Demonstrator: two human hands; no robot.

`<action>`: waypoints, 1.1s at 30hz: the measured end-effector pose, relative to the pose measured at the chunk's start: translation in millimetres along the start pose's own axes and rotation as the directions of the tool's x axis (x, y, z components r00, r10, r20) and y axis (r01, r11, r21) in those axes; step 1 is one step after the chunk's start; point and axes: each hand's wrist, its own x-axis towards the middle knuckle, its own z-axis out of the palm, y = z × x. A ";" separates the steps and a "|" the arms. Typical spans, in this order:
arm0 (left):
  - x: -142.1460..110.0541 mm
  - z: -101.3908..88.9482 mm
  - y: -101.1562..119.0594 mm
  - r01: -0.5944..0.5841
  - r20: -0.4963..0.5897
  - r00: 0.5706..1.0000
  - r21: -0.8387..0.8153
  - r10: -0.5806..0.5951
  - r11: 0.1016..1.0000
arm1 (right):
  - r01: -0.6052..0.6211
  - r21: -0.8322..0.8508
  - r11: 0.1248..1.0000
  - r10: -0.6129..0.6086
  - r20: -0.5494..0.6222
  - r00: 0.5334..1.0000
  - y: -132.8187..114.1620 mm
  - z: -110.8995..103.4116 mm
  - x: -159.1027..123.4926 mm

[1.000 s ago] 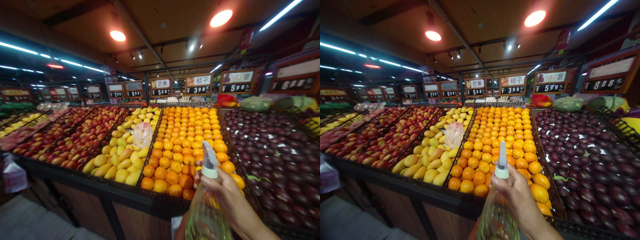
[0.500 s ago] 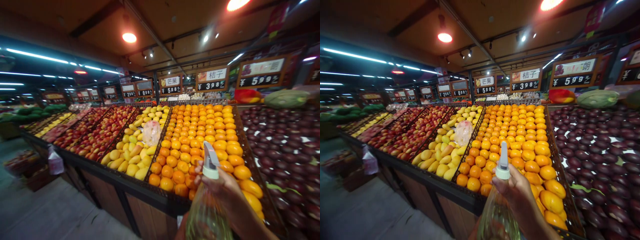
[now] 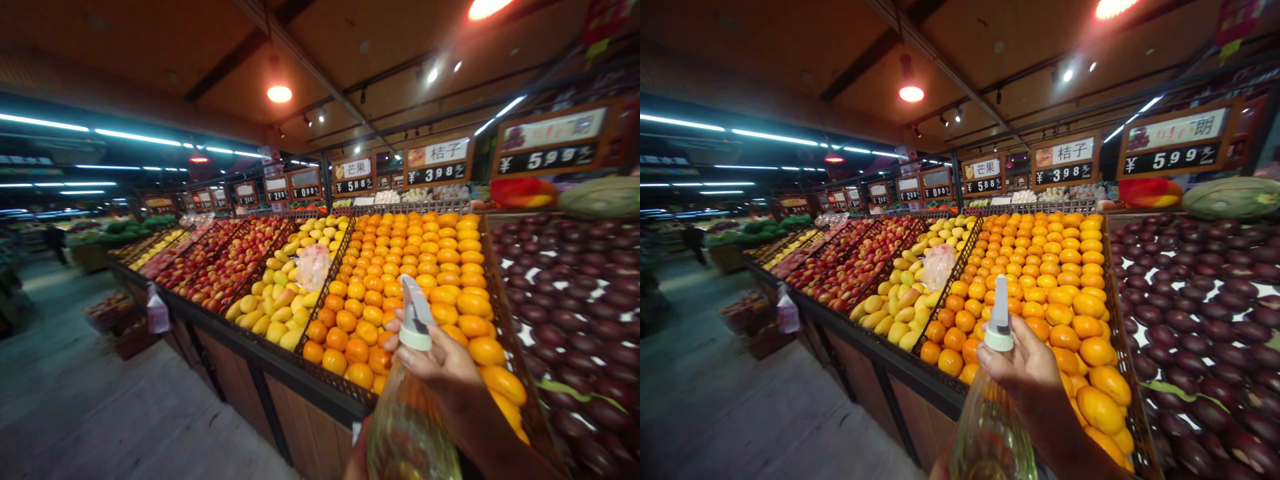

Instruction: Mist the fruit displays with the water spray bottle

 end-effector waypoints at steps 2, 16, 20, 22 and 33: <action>0.0 7.3 -1.8 -0.011 -0.016 1.000 -0.020 0.011 1.000 | 0.029 0.012 0.999 -0.029 -0.007 1.000 1.7 -5.9 0.3; 8.6 23.2 3.1 -0.059 -0.085 0.995 -0.092 0.052 0.994 | 0.017 0.013 1.000 -0.018 0.105 0.994 -6.9 -18.2 4.5; 14.9 -3.1 -7.7 -0.182 -0.153 0.974 -0.093 0.166 0.979 | 0.069 0.044 0.997 -0.073 0.104 0.992 -2.5 -2.7 7.4; 20.7 -18.5 -11.8 -0.210 -0.171 0.966 -0.074 0.195 0.975 | 0.081 0.043 0.996 -0.085 0.115 0.990 0.6 6.2 9.7; -38.3 -77.9 50.0 -0.276 -0.004 0.961 0.063 0.277 0.959 | 0.130 0.035 0.991 -0.134 0.183 0.974 23.8 90.2 18.5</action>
